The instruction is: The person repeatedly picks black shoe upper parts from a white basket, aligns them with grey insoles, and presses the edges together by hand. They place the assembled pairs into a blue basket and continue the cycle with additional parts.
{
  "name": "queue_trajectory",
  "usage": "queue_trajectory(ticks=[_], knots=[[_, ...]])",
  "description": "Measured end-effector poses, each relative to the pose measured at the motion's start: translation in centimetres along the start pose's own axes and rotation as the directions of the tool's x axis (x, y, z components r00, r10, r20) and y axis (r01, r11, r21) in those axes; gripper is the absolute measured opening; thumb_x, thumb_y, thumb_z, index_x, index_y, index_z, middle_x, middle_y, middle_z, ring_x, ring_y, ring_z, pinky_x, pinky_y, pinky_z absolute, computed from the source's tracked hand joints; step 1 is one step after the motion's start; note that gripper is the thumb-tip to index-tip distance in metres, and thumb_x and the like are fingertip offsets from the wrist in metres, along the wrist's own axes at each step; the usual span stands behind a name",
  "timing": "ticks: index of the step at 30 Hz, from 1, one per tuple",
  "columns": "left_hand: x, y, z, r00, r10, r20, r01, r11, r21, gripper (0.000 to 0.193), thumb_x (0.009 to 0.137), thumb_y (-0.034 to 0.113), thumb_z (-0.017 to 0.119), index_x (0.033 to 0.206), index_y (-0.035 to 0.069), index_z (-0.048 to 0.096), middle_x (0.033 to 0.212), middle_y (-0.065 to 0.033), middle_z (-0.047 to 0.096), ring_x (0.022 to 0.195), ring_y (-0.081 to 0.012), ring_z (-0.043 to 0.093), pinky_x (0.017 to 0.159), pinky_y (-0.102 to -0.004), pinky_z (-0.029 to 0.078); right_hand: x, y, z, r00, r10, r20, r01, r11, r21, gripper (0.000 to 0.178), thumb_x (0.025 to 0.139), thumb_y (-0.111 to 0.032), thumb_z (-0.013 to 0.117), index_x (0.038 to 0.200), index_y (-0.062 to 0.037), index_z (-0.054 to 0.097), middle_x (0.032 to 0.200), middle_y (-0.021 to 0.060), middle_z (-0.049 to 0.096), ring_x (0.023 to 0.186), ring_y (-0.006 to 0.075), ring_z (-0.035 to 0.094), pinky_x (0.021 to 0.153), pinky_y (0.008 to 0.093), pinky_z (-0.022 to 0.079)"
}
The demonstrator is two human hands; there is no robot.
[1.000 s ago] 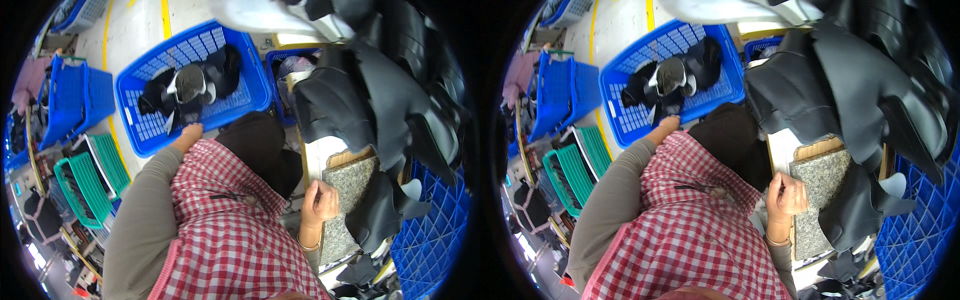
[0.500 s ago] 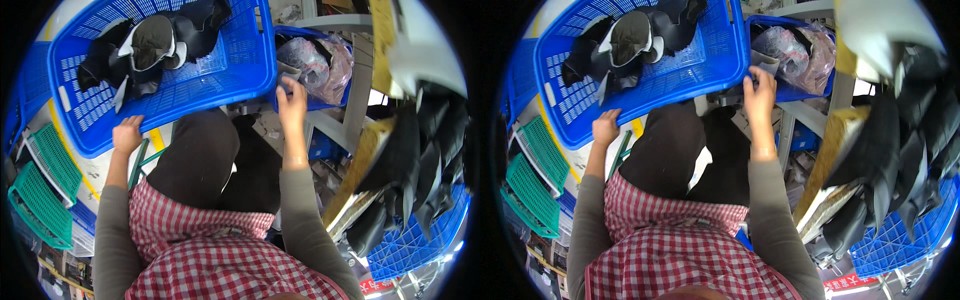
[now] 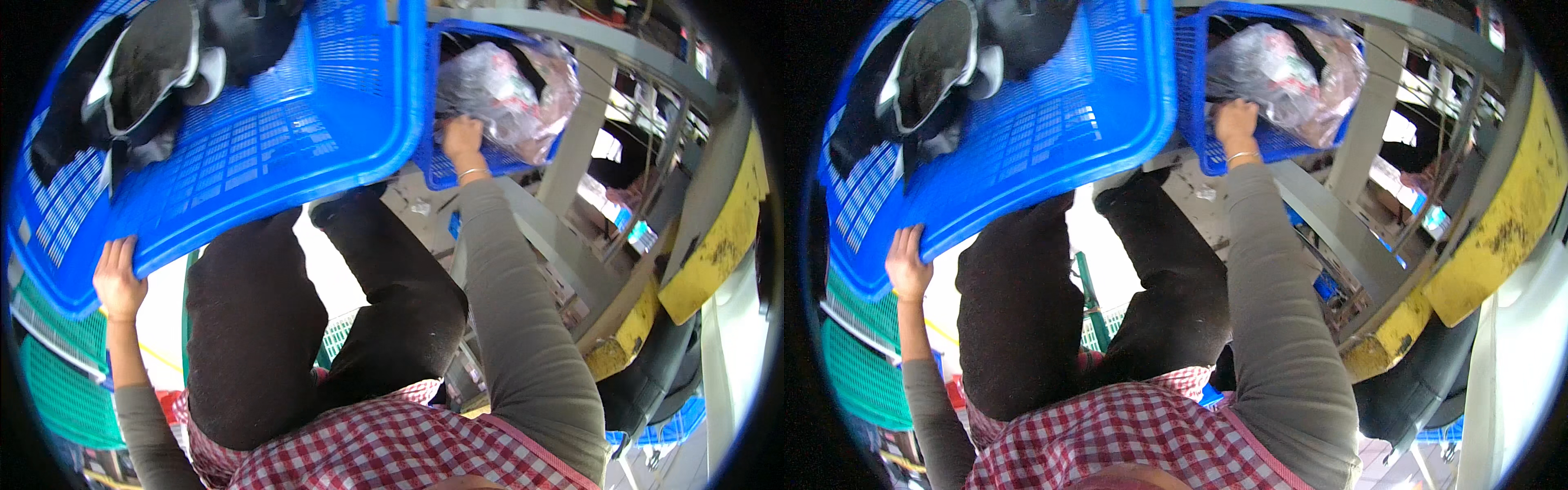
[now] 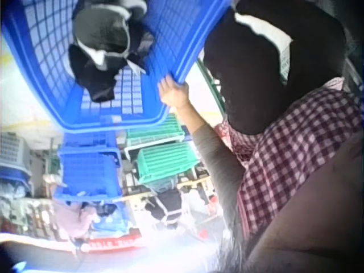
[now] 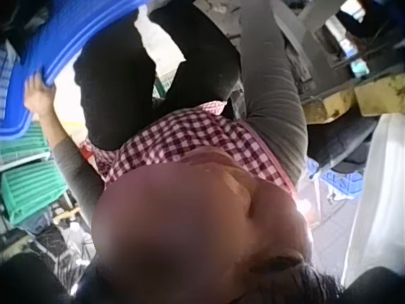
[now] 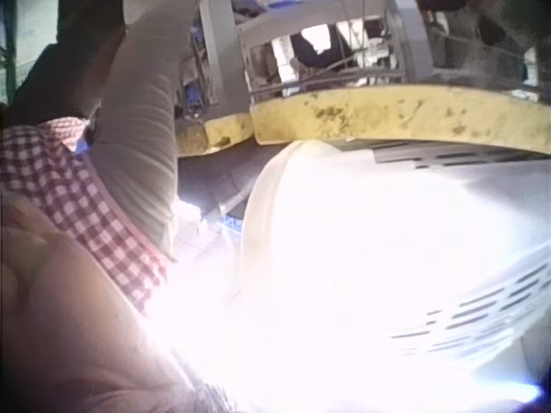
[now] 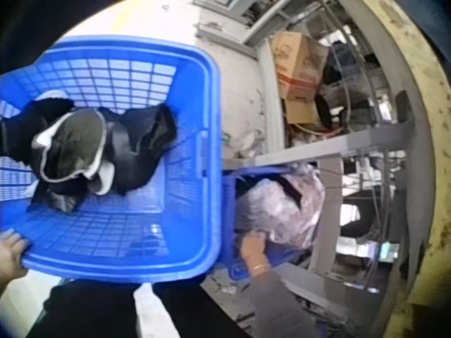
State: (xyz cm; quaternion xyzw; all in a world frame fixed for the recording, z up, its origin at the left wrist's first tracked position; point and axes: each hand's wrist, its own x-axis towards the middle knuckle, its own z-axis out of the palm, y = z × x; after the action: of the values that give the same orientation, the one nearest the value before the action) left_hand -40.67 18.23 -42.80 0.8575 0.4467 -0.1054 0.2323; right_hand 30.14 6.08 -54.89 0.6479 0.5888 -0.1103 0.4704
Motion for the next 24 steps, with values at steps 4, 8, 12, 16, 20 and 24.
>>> queue_trajectory(ticks=[4, 8, 12, 16, 20, 24], knots=[[-0.6, -1.0, 1.3, 1.0, 0.022, -0.018, -0.021, 0.999, 0.043, 0.054, 0.068, 0.0, 0.072, 0.122, 0.003, 0.068, 0.111, -0.0177, 0.069, 0.107, -0.0412, 0.065, 0.095, -0.0475, 0.055, -5.4, -1.2, 4.8, 0.983, -0.106, 0.153, 0.068, 0.969, 0.235, 0.03, 0.09, -0.021, 0.063, 0.107, -0.034, 0.083, 0.115, -0.0038, 0.078, 0.119, 0.0174, 0.066, 0.099, 0.0414, 0.043], [-1.0, -1.9, 2.4, 1.0, 0.011, 0.016, -0.012, 0.996, 0.089, 0.054, 0.071, -0.002, 0.072, 0.124, 0.005, 0.067, 0.114, -0.0175, 0.067, 0.107, -0.0416, 0.065, 0.095, -0.0473, 0.055, -5.0, -1.3, 6.2, 0.991, -0.051, 0.122, -0.023, 0.841, 0.54, 0.03, 0.091, -0.014, 0.061, 0.115, -0.0162, 0.079, 0.122, 0.0144, 0.073, 0.12, 0.034, 0.065, 0.098, 0.0484, 0.052], [-1.7, -2.6, 3.0, 1.0, 0.005, 0.0, -0.005, 0.992, 0.125, 0.057, 0.069, -0.006, 0.071, 0.125, 0.006, 0.068, 0.115, -0.0187, 0.067, 0.111, -0.0425, 0.065, 0.097, -0.0464, 0.055, 0.7, -1.7, 4.1, 0.961, 0.005, -0.277, 0.165, 0.793, 0.586, 0.028, 0.096, -0.013, 0.056, 0.119, -0.0077, 0.072, 0.125, 0.023, 0.069, 0.112, 0.0438, 0.066, 0.095, 0.0511, 0.055], [-2.1, -3.2, 3.2, 1.0, 0.016, -0.017, -0.012, 0.981, 0.194, 0.059, 0.069, -0.006, 0.07, 0.127, 0.006, 0.068, 0.12, -0.0189, 0.068, 0.114, -0.0438, 0.065, 0.101, -0.0475, 0.053, 7.8, -2.0, 2.1, 0.98, 0.033, -0.194, 0.166, 0.388, 0.906, 0.035, 0.099, -0.023, 0.063, 0.126, -0.0028, 0.071, 0.122, 0.0242, 0.073, 0.113, 0.0333, 0.069, 0.098, 0.0435, 0.052], [-2.0, -3.0, 2.8, 1.0, 0.007, 0.012, -0.009, 0.986, 0.165, 0.06, 0.068, -0.006, 0.066, 0.127, 0.005, 0.068, 0.121, -0.0192, 0.068, 0.114, -0.0449, 0.064, 0.105, -0.048, 0.052, 11.4, -3.0, 3.1, 0.983, -0.185, 0.016, 0.082, 0.514, 0.854, 0.035, 0.101, -0.026, 0.058, 0.129, -0.0081, 0.069, 0.123, 0.0221, 0.073, 0.113, 0.0353, 0.07, 0.096, 0.0462, 0.054], [-1.5, -2.2, 2.1, 0.999, 0.002, 0.032, -0.007, 0.99, 0.137, 0.061, 0.067, -0.006, 0.063, 0.127, 0.004, 0.068, 0.119, -0.0195, 0.068, 0.111, -0.0449, 0.064, 0.102, -0.0482, 0.052, 11.4, -4.5, 6.1, 0.994, -0.08, 0.078, 0.02, 0.813, 0.581, 0.037, 0.103, -0.027, 0.051, 0.134, -0.011, 0.066, 0.125, 0.0214, 0.072, 0.113, 0.0382, 0.07, 0.094, 0.0488, 0.055]])
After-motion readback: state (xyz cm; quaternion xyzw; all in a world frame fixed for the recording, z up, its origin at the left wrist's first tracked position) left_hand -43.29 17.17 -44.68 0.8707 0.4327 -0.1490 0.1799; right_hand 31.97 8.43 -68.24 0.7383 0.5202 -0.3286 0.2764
